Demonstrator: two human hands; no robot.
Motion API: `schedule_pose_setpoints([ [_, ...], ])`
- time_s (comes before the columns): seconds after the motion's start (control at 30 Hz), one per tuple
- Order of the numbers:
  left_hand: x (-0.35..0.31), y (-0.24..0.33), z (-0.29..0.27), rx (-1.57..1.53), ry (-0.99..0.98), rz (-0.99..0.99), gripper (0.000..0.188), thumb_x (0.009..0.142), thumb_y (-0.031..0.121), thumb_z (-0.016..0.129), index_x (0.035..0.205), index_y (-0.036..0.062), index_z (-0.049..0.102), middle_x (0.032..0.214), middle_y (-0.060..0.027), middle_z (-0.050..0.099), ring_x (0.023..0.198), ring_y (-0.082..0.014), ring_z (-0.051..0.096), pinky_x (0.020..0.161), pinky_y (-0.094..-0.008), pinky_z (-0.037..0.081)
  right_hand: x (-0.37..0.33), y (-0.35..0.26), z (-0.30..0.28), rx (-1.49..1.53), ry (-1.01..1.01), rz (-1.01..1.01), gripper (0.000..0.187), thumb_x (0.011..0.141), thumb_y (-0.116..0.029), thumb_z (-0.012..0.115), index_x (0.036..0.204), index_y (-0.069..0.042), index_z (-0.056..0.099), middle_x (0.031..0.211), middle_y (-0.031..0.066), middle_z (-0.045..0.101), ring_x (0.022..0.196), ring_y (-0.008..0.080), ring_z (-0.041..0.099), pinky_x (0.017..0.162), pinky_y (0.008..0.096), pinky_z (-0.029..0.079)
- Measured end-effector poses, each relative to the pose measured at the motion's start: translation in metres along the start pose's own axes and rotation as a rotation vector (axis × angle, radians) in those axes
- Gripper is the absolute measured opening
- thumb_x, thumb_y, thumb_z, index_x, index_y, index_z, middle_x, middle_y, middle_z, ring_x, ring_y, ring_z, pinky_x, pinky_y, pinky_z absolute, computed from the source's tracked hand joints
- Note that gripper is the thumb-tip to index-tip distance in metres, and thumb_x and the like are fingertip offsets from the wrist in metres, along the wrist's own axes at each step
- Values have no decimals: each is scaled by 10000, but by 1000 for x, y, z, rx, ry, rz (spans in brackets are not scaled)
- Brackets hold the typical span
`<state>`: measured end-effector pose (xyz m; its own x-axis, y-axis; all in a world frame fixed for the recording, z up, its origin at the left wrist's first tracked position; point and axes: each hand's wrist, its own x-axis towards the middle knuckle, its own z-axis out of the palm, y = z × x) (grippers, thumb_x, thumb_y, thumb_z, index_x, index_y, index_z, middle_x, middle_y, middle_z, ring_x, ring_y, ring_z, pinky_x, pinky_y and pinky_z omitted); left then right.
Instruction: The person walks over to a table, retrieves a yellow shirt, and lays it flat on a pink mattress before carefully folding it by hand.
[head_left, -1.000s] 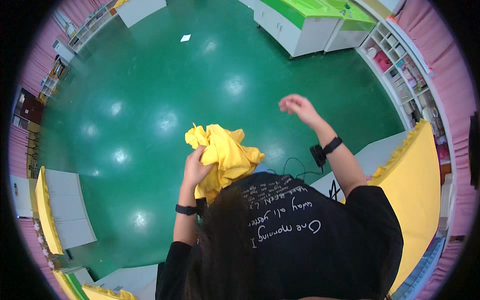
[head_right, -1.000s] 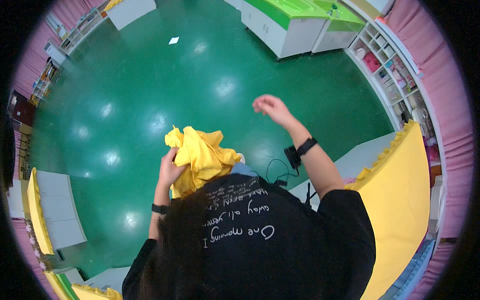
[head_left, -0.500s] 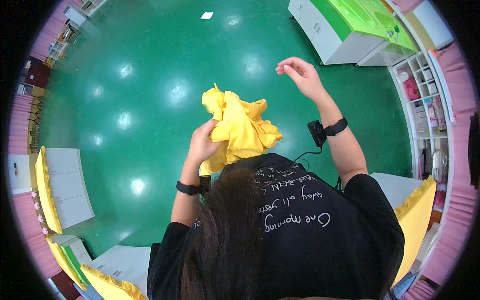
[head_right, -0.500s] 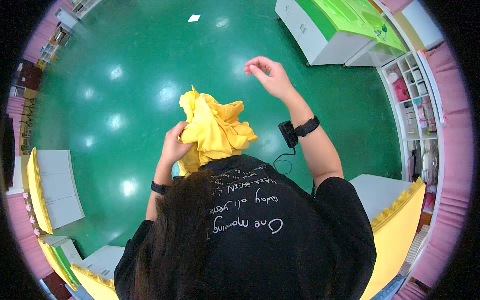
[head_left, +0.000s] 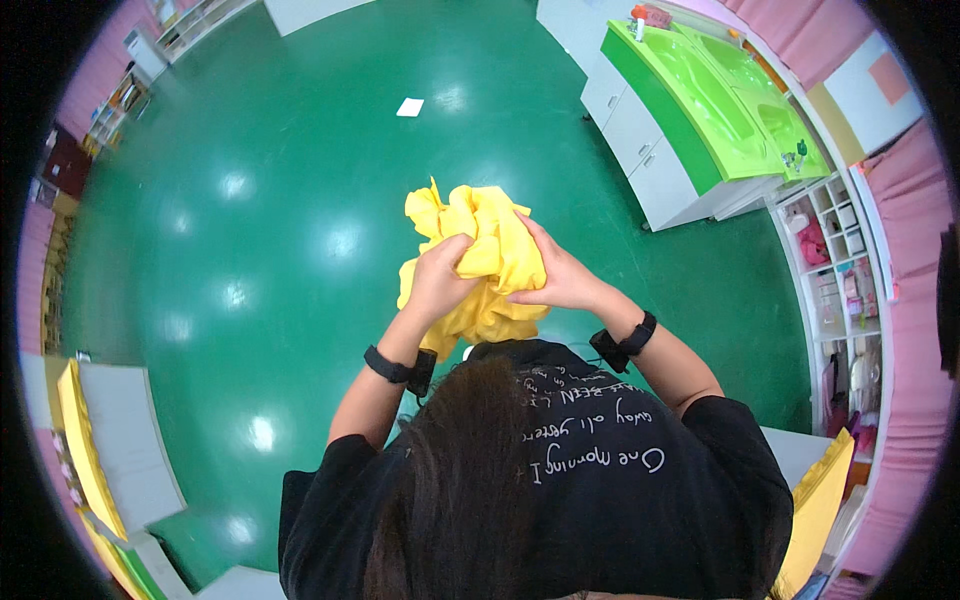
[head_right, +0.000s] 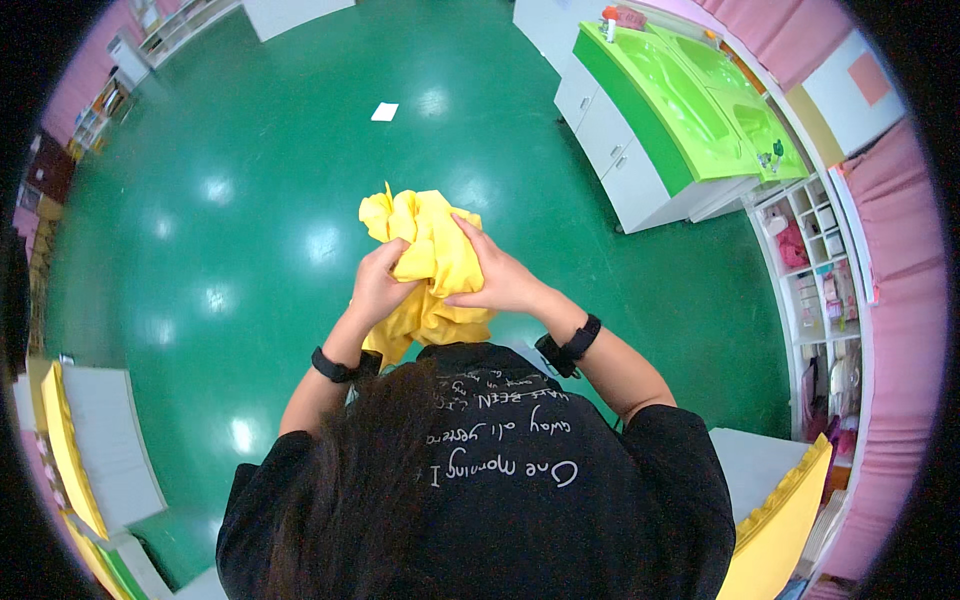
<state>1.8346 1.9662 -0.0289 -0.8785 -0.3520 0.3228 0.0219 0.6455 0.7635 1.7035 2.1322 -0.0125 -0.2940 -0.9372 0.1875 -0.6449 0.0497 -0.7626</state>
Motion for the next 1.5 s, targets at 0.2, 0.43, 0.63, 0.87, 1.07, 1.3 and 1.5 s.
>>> schedule_pose_setpoints([
  [0.2,120,-58,18,-48,-184,75,310,644,157,684,882,54,514,796,-141,570,770,-327,562,641,-357,453,82,86,-46,137,15,161,871,666,-223,702,1328,-54,162,1287,200,348,1188,317,371,973,353,316],
  [0.43,245,-120,42,6,-303,16,303,670,197,659,889,52,508,815,-157,565,784,-349,550,657,-398,444,196,188,-105,294,-127,160,873,656,-204,704,1333,-51,175,1317,177,327,1210,285,351,995,345,286],
  [0.63,347,-164,42,11,-275,-24,300,688,232,650,891,64,506,827,-158,569,793,-354,545,654,-405,441,305,273,-146,285,-372,81,867,594,-240,749,1288,-21,278,1281,156,368,1200,280,346,1007,351,259],
  [0.87,451,-244,34,-44,-265,-177,365,699,246,688,936,40,504,867,-154,575,816,-302,573,681,-348,449,424,343,-172,295,-274,26,532,680,-192,696,1130,-27,468,1117,137,542,1036,269,524,870,350,407],
  [1.07,585,-324,26,-90,-320,-165,431,688,264,695,986,44,476,841,-147,572,782,-287,569,664,-347,448,547,431,-207,241,-263,-17,474,690,-156,662,1110,-29,481,1055,147,570,987,304,543,832,348,426],
  [1.3,786,-409,13,-128,-430,-193,493,685,296,696,1035,33,468,850,-147,568,768,-265,563,676,-324,442,688,510,-287,141,-156,-13,451,675,-132,632,1091,-36,486,999,162,578,942,333,546,787,362,441],
  [1.5,924,-461,57,15,-660,18,480,721,335,655,1034,25,464,899,-180,561,819,-311,555,699,-353,436,752,601,-347,133,-76,79,418,708,-169,606,1091,-50,487,993,163,579,923,336,552,769,376,443],
])
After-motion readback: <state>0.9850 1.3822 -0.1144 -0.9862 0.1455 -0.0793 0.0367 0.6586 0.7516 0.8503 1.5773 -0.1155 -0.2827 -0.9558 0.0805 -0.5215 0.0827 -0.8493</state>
